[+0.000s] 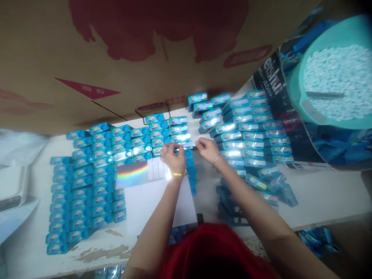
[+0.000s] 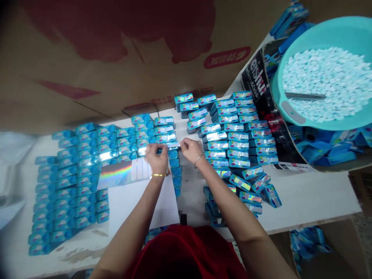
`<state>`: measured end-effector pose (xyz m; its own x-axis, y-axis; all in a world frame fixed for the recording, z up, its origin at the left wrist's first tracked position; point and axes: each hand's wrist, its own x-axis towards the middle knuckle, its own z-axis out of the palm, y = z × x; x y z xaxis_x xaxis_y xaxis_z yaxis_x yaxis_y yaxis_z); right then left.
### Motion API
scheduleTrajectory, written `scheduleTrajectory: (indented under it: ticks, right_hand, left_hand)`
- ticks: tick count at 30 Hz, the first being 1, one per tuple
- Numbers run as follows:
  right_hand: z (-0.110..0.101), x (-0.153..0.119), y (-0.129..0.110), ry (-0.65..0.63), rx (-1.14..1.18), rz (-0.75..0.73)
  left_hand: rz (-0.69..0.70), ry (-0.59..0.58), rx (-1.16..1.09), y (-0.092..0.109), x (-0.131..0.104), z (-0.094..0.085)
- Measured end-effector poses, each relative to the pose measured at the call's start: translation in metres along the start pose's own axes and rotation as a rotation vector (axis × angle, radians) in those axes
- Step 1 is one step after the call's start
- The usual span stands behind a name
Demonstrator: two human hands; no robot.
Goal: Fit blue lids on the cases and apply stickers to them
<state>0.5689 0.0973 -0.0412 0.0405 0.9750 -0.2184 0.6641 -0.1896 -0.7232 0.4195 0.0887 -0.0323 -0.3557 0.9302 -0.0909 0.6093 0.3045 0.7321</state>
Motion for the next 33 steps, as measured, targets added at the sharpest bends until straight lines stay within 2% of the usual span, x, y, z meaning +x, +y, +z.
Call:
scheduleTrajectory:
  ticks: [5,10,13,15,18,20,22,24,25,27,30,31,33]
  right_hand:
    - [0.005,0.002,0.001,-0.021,-0.15,-0.006]
    - [0.022,-0.008,0.005,0.063,-0.062,0.054]
    - [0.034,-0.02,0.005,0.113,-0.024,-0.02]
    - [0.039,-0.028,0.005,0.07,-0.063,-0.067]
    - [0.037,-0.034,0.004,-0.027,-0.215,-0.039]
    - [0.03,-0.035,-0.003,0.032,-0.286,-0.028]
    - [0.023,-0.037,-0.022,0.151,-0.252,-0.106]
    - [0.023,-0.04,-0.05,0.168,-0.161,-0.27]
    - [0.027,-0.042,-0.066,0.111,-0.131,-0.356]
    - [0.043,-0.047,-0.097,-0.093,-0.158,-0.469]
    - [0.078,-0.054,-0.126,-0.374,-0.337,-0.484]
    - [0.09,-0.056,-0.129,-0.411,-0.389,-0.473]
    - [0.111,-0.06,-0.124,-0.398,-0.44,-0.469]
  left_hand:
    - [0.006,-0.034,0.163,0.001,-0.001,0.004]
    - [0.033,0.022,0.166,-0.002,0.001,0.001]
    - [0.05,0.058,0.13,-0.005,0.003,0.0]
    - [0.06,0.075,0.142,-0.005,0.004,0.001]
    - [0.055,0.077,0.162,-0.003,0.003,0.003]
    - [0.036,0.048,0.098,-0.003,0.004,-0.002]
    - [0.065,-0.003,-0.034,-0.006,0.01,-0.016]
    - [0.154,-0.048,-0.127,-0.014,0.02,-0.043]
    - [0.211,-0.061,-0.119,-0.02,0.026,-0.06]
    - [0.311,-0.083,0.022,-0.037,0.038,-0.097]
    - [0.406,-0.208,0.364,-0.069,0.051,-0.139]
    - [0.429,-0.268,0.452,-0.079,0.052,-0.148]
    - [0.48,-0.361,0.556,-0.098,0.051,-0.156]
